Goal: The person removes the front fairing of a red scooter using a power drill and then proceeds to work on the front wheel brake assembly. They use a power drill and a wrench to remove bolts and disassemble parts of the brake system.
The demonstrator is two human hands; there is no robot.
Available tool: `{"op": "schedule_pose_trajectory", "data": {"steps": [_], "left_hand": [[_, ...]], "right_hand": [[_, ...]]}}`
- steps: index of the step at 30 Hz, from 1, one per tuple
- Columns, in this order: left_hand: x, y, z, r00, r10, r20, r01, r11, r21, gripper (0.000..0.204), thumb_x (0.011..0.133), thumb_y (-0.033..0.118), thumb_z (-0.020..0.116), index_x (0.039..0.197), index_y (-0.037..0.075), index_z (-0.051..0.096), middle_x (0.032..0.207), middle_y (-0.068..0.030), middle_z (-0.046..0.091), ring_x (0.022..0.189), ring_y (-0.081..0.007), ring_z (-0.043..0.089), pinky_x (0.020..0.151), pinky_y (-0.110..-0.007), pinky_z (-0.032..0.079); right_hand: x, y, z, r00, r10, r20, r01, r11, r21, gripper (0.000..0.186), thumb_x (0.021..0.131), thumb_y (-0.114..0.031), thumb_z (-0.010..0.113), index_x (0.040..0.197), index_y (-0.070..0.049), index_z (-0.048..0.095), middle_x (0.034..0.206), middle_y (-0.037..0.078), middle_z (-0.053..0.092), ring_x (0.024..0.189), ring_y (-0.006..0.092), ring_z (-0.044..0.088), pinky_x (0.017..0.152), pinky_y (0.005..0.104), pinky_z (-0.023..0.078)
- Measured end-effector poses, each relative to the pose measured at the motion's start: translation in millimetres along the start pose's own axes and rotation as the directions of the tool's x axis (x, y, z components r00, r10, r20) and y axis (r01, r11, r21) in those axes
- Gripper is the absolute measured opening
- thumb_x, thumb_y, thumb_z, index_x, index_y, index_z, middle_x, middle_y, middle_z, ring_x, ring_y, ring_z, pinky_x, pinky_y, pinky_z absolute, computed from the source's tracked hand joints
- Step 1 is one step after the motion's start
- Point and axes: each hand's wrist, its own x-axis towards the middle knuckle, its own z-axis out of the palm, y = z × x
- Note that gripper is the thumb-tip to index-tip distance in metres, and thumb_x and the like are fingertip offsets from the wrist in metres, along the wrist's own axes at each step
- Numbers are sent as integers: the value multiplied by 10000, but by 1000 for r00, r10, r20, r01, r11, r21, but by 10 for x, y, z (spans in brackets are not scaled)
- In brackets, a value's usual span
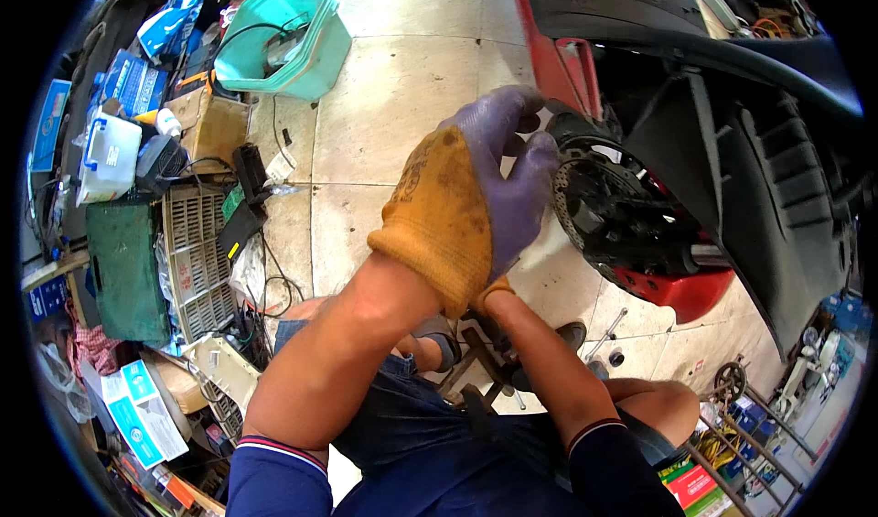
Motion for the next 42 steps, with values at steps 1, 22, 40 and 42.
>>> {"op": "schedule_pose_trajectory", "data": {"steps": [1, 22, 40, 42], "left_hand": [[-8, 21, 4, 1000, 9, -14, -9, 1000, 10, 352, 952, 129, 601, 1256, -46, 570, 1136, -148, 678, 1029, -174, 646, 903, -303, 518], [19, -402, 34, 998, -34, -50, 41, 988, 149, 307, 965, 91, 607, 1253, -16, 590, 1114, -104, 682, 1024, -142, 634, 912, -278, 503], [-333, -1263, 389, 834, -77, 547, -408, 581, 704, 388, 963, 263, 539, 1271, 38, 608, 1256, -169, 650, 1175, -287, 603, 1008, -357, 457], [-439, -1603, 445, 748, -266, 608, -259, 726, 637, 326, 911, 142, 624, 1220, 38, 632, 1166, -121, 696, 1077, -226, 643, 967, -337, 484]], "right_hand": [[75, 120, 226, 998, -11, 65, 18, 994, -106, 266, 866, -250, 625, 1059, -97, 723, 1099, 185, 699, 988, 367, 679, 851, 449, 533], [42, 81, -119, 993, 69, 91, -97, 931, 351, 337, 870, -327, 639, 1072, -65, 702, 1072, 193, 699, 1019, 375, 662, 889, 436, 522], [-4713, 3874, -158, 629, 742, -231, 116, 204, 972, 166, 857, -115, 692, 989, -19, 724, 798, 88, 700, 636, 192, 660, 519, 308, 513], [-4597, 4337, 743, 537, 840, -80, 143, 3, 990, 133, 846, -124, 663, 919, -27, 717, 730, 97, 682, 575, 201, 633, 507, 335, 509]]}}
